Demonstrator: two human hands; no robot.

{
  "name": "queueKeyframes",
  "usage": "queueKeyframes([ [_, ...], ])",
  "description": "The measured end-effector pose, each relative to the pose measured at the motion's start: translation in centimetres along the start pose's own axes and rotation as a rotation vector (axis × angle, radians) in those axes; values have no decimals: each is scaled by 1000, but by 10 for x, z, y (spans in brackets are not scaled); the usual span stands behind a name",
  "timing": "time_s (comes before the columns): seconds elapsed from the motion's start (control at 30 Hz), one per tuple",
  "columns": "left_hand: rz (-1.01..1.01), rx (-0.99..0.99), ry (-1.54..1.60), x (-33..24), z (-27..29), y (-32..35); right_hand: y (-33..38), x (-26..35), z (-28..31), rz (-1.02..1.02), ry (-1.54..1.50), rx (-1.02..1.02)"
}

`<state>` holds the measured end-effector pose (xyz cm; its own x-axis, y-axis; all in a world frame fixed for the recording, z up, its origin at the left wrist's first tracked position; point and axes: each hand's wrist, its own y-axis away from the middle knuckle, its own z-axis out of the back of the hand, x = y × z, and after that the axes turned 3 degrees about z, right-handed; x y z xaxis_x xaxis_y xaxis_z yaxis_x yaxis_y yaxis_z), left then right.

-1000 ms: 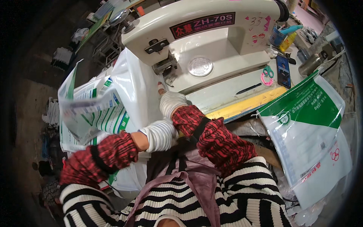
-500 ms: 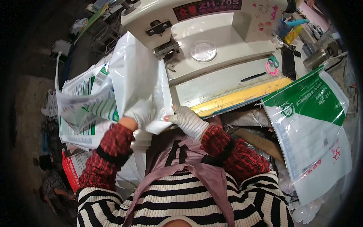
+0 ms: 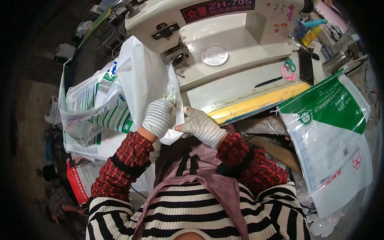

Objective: Sewing and stacking plastic industrial bags using a large sewing machine.

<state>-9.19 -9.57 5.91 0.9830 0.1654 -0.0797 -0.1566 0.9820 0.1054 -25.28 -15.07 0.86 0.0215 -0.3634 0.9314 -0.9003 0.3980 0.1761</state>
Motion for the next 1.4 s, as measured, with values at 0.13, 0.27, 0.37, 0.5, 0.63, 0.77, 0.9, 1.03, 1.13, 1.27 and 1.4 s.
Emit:
queueKeyframes([
  [0.13, -117, -68, -3, -5, -7, 4, -19, -13, 17, 40, -346, -90],
  [0.27, -156, -18, 94, -7, 5, 13, -46, -3, 22, -43, -512, -179],
  [0.37, -168, 71, 118, -14, 22, 21, -56, -2, 22, -90, -137, -186],
  [0.5, -338, 246, -84, -43, 34, 37, -52, -11, 17, 31, 356, -263],
  [0.63, -337, 311, -222, -49, -2, 47, -53, -4, 7, 18, 947, -328],
  [0.77, -302, 240, -348, -42, 7, 6, -69, 8, 19, -99, 916, -325],
  [0.9, -283, 107, -370, -2, 2, -28, -87, 13, 26, -57, 799, -223],
  [1.03, 37, -18, 25, 66, -4, -64, -79, 5, 19, -171, 107, -254],
  [1.13, 95, -28, -248, 94, -19, -77, -74, 8, 16, -165, 72, -261],
  [1.27, 157, 153, -214, 93, -47, -68, -81, 48, -17, 294, 454, -274],
  [1.4, -114, -555, 515, 85, -112, -41, -97, 72, -59, 738, 1466, -290],
])
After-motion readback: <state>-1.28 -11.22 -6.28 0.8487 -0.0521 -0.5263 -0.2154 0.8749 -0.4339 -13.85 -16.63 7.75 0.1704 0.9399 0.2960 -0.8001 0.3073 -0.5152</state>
